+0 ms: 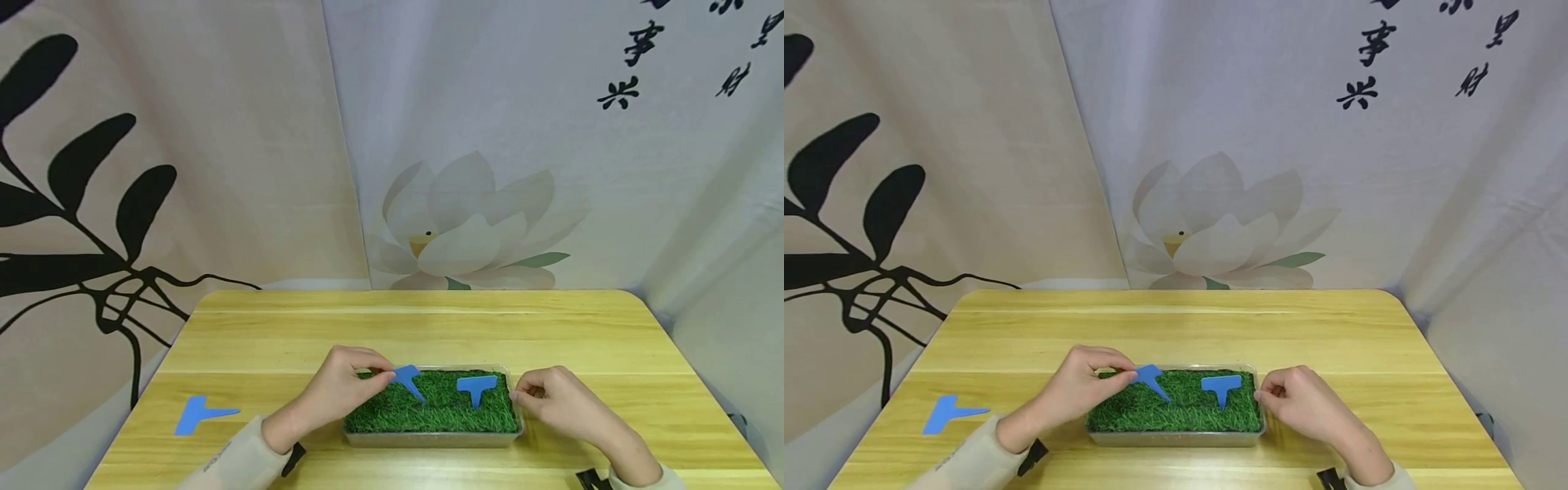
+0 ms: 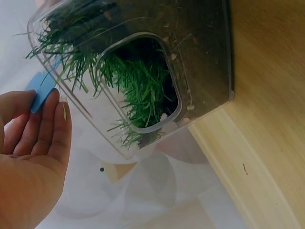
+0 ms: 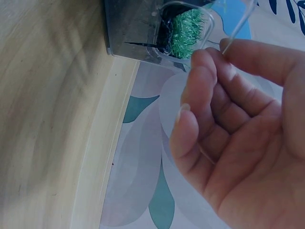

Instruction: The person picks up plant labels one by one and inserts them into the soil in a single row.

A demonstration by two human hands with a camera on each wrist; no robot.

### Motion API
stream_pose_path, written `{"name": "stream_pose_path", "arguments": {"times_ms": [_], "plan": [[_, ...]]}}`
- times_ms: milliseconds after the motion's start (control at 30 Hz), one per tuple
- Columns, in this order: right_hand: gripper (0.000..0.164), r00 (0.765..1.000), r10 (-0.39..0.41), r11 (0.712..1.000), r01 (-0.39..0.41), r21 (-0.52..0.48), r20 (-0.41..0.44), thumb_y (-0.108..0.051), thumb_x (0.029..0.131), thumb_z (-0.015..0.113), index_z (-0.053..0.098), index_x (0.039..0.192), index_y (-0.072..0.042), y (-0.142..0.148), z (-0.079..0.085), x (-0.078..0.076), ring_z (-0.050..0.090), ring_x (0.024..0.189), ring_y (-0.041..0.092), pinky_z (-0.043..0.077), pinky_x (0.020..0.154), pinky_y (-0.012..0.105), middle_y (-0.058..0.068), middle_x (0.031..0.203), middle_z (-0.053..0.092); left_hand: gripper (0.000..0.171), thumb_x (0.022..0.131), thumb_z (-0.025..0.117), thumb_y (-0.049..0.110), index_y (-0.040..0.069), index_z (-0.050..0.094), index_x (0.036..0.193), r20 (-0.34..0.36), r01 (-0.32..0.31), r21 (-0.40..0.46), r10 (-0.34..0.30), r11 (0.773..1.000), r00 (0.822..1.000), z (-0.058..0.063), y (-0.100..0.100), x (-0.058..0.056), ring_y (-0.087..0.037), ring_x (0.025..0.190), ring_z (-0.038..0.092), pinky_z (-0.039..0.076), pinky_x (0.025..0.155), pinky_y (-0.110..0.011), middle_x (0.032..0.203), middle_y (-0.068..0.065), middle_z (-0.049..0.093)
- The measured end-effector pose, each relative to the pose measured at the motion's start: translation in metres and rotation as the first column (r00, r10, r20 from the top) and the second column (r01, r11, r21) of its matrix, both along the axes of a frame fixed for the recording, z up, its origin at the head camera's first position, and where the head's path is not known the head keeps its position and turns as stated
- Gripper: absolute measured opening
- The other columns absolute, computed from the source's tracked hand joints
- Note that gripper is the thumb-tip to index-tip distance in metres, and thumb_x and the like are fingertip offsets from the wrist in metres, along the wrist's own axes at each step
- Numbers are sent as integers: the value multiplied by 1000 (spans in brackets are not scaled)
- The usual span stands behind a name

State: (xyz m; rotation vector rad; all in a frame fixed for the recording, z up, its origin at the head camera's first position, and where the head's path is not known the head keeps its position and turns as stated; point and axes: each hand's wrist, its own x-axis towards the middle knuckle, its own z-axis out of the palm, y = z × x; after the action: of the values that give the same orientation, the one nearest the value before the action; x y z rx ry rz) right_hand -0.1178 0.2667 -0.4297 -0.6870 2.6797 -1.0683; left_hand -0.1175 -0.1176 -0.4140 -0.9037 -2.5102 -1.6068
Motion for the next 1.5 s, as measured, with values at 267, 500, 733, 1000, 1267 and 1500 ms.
{"name": "stream_pose_path", "arguments": {"times_ms": [267, 500, 733, 1000, 1267, 1500], "plan": [[22, 1000, 7, 1000, -7, -8, 10, -21, 102, 70, 71, 80, -22, 2, -2, 0, 40, 54, 0, 41, 52, 24, -14, 63, 54, 10, 97, 76, 9, 13, 83, 102, 45, 10, -13, -9, 1000, 999, -2, 5, 0, -10, 89, 72, 60, 81, -32, 100, 2, 78], [22, 1000, 5, 1000, -5, -3, -10, -21, 101, 71, 71, 79, -24, 1, -2, -1, 41, 53, 0, 41, 52, 24, -15, 63, 54, 11, 98, 74, 8, 12, 83, 104, 47, 27, -37, -25, 999, 999, -4, 7, 0, -9, 89, 72, 60, 80, -31, 101, 2, 78], [23, 1000, 4, 1000, -4, -1, -12, -20, 101, 71, 71, 79, -24, 0, -1, 0, 40, 53, -1, 41, 52, 24, -15, 62, 54, 13, 98, 73, 4, 11, 83, 105, 21, 45, -63, -44, 997, 999, -7, 10, 0, -10, 93, 73, 60, 83, -29, 103, 0, 78], [23, 1000, 2, 1000, -2, 1, -8, -19, 101, 71, 70, 79, -23, 0, -1, 0, 40, 54, 0, 41, 52, 24, -15, 63, 54, 14, 97, 73, 1, 8, 82, 106, -7, 68, -106, -69, 992, 998, -6, 11, 0, -10, 96, 72, 60, 84, -26, 104, -1, 78], [23, 1000, 4, 1000, -4, 4, -11, -19, 101, 70, 70, 79, -23, 1, -1, 0, 38, 53, -1, 39, 52, 24, -15, 62, 51, 16, 97, 71, -2, 3, 81, 109, -62, 101, -138, -111, 985, 992, -4, 12, -1, -9, 96, 72, 59, 81, -23, 105, -5, 78], [23, 1000, -2, 1000, 2, 9, -12, -20, 101, 71, 70, 79, -24, 0, -1, 0, 38, 53, -1, 39, 52, 24, -16, 62, 51, 17, 97, 71, -3, 1, 80, 111, -147, 131, -192, -161, 973, 976, -3, 13, -3, -8, 94, 71, 58, 80, -19, 104, -6, 77]]}}
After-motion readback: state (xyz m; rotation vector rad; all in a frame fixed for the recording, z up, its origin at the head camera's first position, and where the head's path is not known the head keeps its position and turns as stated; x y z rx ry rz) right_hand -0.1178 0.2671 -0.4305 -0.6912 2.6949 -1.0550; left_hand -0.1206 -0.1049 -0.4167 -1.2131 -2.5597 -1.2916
